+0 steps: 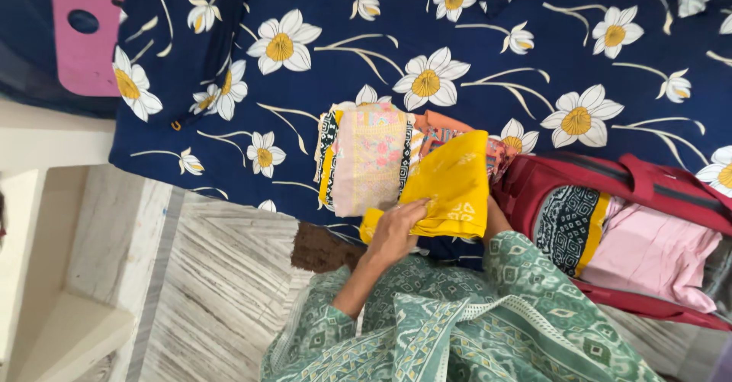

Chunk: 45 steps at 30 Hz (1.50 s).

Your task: The person packs various folded clothes into a red travel bag on a bed, placing items like a pink top, a yellow garment, and patterned textiles into the main compartment and side pockets.

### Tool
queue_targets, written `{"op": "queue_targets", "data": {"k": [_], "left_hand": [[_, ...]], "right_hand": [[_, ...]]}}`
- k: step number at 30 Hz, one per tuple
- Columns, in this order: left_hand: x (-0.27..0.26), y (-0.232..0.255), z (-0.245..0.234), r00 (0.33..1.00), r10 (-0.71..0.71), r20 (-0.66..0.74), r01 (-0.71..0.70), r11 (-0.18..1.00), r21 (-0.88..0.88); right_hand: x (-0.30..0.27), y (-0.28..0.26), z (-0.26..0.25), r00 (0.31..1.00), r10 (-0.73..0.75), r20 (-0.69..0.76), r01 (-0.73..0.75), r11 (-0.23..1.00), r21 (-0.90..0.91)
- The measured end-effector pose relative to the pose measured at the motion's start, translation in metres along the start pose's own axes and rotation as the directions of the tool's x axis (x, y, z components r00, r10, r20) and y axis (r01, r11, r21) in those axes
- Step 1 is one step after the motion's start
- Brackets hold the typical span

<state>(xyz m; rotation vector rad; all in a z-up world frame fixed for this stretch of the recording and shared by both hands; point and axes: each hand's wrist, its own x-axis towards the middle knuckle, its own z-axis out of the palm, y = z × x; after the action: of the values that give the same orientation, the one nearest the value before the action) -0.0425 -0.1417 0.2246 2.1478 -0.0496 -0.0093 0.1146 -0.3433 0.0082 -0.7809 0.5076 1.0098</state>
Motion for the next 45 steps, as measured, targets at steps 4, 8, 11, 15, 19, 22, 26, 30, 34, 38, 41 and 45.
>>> {"op": "queue_targets", "data": {"k": [4,8,11,15,19,22,26,30,34,38,41,45], "left_hand": [[0.006,-0.02,0.014,0.994,-0.024,-0.109,0.001,0.979,-0.206],[0.025,-0.074,0.023,0.921,-0.369,-0.128,0.255,0.816,-0.519],[0.03,-0.108,0.017,0.861,-0.467,-0.201,0.306,0.792,-0.527],[0.031,-0.129,0.012,0.772,-0.573,-0.277,0.422,0.787,-0.451],[0.039,-0.124,0.016,0.773,-0.579,-0.26,0.43,0.779,-0.457],[0.062,-0.115,0.024,0.806,-0.552,-0.213,0.357,0.741,-0.568],[0.093,-0.094,0.058,0.905,-0.387,-0.176,0.248,0.818,-0.519],[0.123,-0.066,0.119,0.98,-0.194,-0.043,0.165,0.914,-0.371],[0.144,-0.019,0.198,0.988,-0.074,0.134,0.132,0.857,-0.497],[0.162,0.023,0.264,0.983,0.025,0.184,0.067,0.878,-0.473],[0.167,0.051,0.312,0.981,0.082,0.178,0.02,0.861,-0.509],[0.17,0.078,0.357,0.989,0.027,0.143,0.038,0.901,-0.432]], "right_hand": [[-0.024,-0.025,0.047,1.0,-0.022,0.019,0.02,0.992,0.123],[-0.046,-0.047,0.071,1.0,-0.026,-0.007,0.027,0.991,0.132],[-0.05,-0.056,0.062,0.998,0.06,-0.032,-0.057,0.995,0.076],[-0.056,-0.054,0.053,0.967,-0.211,0.141,0.248,0.908,-0.337],[-0.092,-0.068,0.067,0.941,-0.331,0.077,0.326,0.818,-0.474],[-0.12,-0.082,0.069,0.891,-0.429,0.147,0.443,0.754,-0.486],[-0.158,-0.103,0.043,0.85,-0.52,0.087,0.491,0.721,-0.489],[-0.214,-0.131,-0.009,0.79,-0.612,-0.03,0.529,0.706,-0.471],[-0.282,-0.158,-0.068,0.703,-0.708,-0.073,0.609,0.651,-0.453],[-0.335,-0.177,-0.129,0.66,-0.731,-0.174,0.578,0.642,-0.504],[-0.358,-0.19,-0.173,0.593,-0.793,-0.142,0.639,0.57,-0.517],[-0.371,-0.194,-0.227,0.576,-0.795,-0.191,0.586,0.565,-0.581]]}}
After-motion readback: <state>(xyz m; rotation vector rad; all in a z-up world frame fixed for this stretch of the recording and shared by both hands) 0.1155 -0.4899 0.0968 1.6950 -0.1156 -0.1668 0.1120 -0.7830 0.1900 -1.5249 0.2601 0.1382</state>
